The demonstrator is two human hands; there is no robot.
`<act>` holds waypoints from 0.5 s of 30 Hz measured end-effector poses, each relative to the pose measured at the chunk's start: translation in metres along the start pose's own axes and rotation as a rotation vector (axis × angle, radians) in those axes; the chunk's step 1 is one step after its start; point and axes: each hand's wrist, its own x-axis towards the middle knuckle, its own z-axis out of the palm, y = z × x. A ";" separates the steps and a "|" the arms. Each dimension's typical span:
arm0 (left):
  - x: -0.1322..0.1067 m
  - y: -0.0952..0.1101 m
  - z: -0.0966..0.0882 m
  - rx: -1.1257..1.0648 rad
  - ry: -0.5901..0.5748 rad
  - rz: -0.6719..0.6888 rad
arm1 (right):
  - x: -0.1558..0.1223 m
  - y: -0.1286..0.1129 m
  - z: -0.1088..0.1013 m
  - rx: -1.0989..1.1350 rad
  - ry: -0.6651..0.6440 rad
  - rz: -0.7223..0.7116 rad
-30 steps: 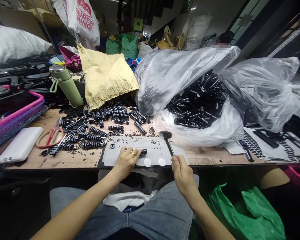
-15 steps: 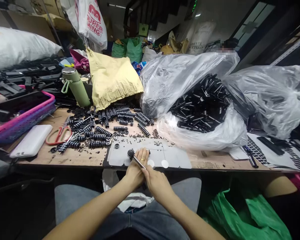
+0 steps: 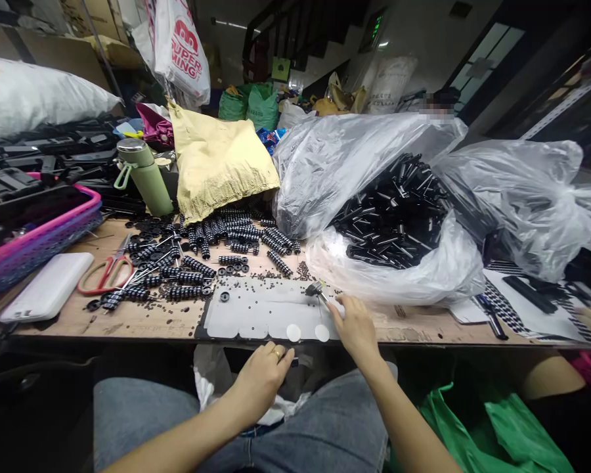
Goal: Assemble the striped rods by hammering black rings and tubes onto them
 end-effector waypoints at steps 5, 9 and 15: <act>0.000 0.001 -0.002 -0.015 0.064 -0.037 | 0.067 -0.059 0.016 0.110 -0.083 -0.122; 0.010 -0.016 -0.023 0.012 0.273 -0.076 | 0.091 -0.084 0.016 0.169 -0.215 -0.128; 0.037 -0.061 -0.043 0.197 0.473 -0.119 | 0.053 -0.090 -0.015 0.518 -0.480 -0.294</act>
